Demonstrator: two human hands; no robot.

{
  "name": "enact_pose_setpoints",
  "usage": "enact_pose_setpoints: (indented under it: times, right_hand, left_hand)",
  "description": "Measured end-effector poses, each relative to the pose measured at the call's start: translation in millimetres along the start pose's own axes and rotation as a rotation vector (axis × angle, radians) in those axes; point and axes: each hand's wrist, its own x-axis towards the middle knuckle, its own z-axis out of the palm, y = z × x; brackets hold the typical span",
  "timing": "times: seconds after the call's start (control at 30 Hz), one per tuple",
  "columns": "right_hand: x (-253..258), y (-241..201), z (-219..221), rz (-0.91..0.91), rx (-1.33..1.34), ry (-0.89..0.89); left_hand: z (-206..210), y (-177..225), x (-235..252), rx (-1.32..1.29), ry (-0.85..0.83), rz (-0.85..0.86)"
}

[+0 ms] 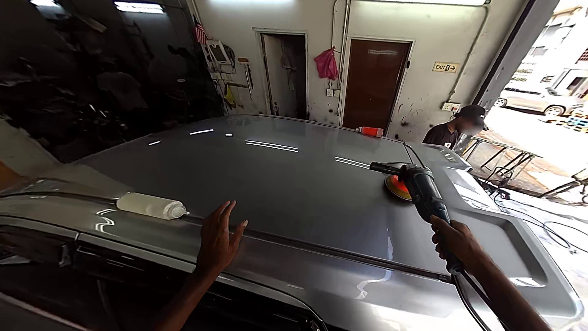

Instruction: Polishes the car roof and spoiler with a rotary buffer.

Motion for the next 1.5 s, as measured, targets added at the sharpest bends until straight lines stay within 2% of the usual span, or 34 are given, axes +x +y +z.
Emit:
enact_pose_setpoints:
  times: [0.2,0.37,0.63,0.87,1.07,1.2,1.37,1.5]
  right_hand:
    - [0.2,1.1,-5.5,0.012,0.009,0.035]
    - [10.6,-20.1,22.2,-0.004,-0.014,0.001]
    - [29.1,-70.4,95.3,-0.059,-0.095,-0.141]
    - [31.9,-122.5,186.9,-0.113,-0.129,-0.327]
    - [5.9,-148.1,262.0,-0.235,-0.204,-0.507]
    - [-17.4,-159.8,296.0,-0.28,-0.253,-0.594]
    - [-28.2,-165.0,308.4,-0.297,-0.28,-0.608]
    - [-17.7,-157.2,293.9,-0.274,-0.245,-0.566]
  left_hand:
    - [1.5,-1.6,0.8,-0.01,-0.019,-0.006]
    - [1.1,-1.7,0.8,-0.019,0.01,-0.008]
    - [0.5,-2.5,-1.1,-0.014,0.006,-0.038]
    - [0.2,-4.3,-1.1,-0.006,0.0,-0.046]
    - [2.0,-2.5,0.3,0.008,0.008,-0.058]
    - [3.5,-2.1,0.6,0.01,0.016,-0.06]
    - [2.2,0.1,1.4,0.016,0.004,-0.085]
    - [1.4,-1.1,0.8,0.013,0.004,-0.072]
